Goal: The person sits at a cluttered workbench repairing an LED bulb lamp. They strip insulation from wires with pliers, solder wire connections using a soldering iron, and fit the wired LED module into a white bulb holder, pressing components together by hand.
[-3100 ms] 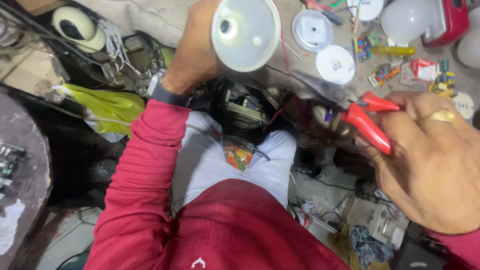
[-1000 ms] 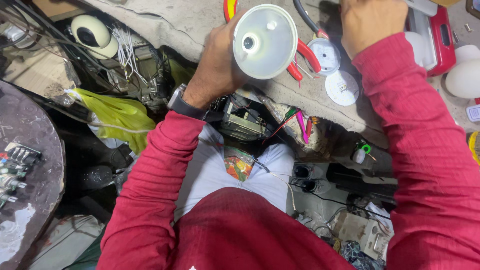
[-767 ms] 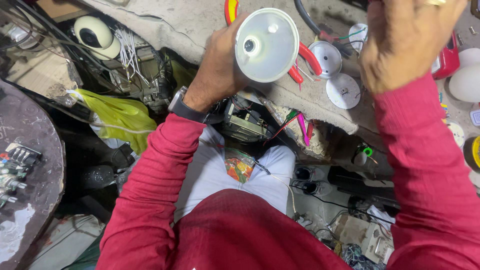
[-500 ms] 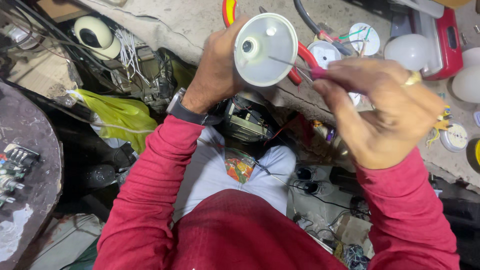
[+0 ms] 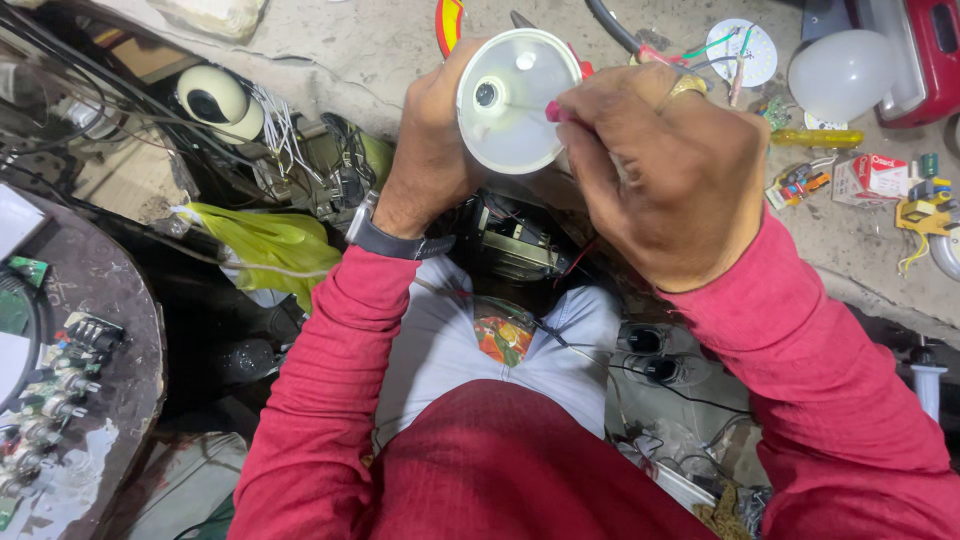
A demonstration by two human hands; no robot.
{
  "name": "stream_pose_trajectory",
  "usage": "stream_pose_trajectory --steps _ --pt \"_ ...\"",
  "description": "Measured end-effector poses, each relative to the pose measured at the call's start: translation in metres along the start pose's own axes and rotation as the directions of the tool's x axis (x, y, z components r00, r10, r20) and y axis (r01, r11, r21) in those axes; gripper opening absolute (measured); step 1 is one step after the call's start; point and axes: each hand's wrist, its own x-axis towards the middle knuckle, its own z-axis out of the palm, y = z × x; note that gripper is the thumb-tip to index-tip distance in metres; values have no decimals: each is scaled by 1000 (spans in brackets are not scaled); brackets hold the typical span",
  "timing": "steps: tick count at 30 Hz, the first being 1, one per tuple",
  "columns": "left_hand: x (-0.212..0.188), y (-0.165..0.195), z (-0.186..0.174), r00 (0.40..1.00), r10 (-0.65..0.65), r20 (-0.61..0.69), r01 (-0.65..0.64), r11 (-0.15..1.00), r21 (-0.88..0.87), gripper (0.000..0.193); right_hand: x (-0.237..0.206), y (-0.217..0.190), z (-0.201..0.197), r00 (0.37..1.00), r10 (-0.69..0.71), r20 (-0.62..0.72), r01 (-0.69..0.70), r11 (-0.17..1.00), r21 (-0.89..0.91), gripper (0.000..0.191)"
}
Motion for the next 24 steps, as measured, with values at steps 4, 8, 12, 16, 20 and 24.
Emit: stream_pose_trajectory --steps 4,8,12,16,20,24 --pt "-1 1 1 1000 -17 11 17 1000 -26 55 1 2 2 1000 -5 6 5 1000 13 16" --pt "-4 1 1 999 -46 22 47 997 -64 51 -1 6 7 999 -33 -26 34 999 37 15" --pt "-4 0 3 1000 -27 12 28 998 -57 52 -6 9 10 997 -61 -57 62 998 27 14" --pt "-4 1 3 999 -49 11 50 996 -76 51 -7 11 13 997 -44 -57 46 998 35 12" --pt "-6 -1 3 998 -54 21 55 996 -69 49 -4 12 18 994 -84 -65 79 994 -75 11" --pt "-8 -5 3 999 -40 23 42 997 -69 50 -1 13 23 992 -107 -72 95 984 -150 11"
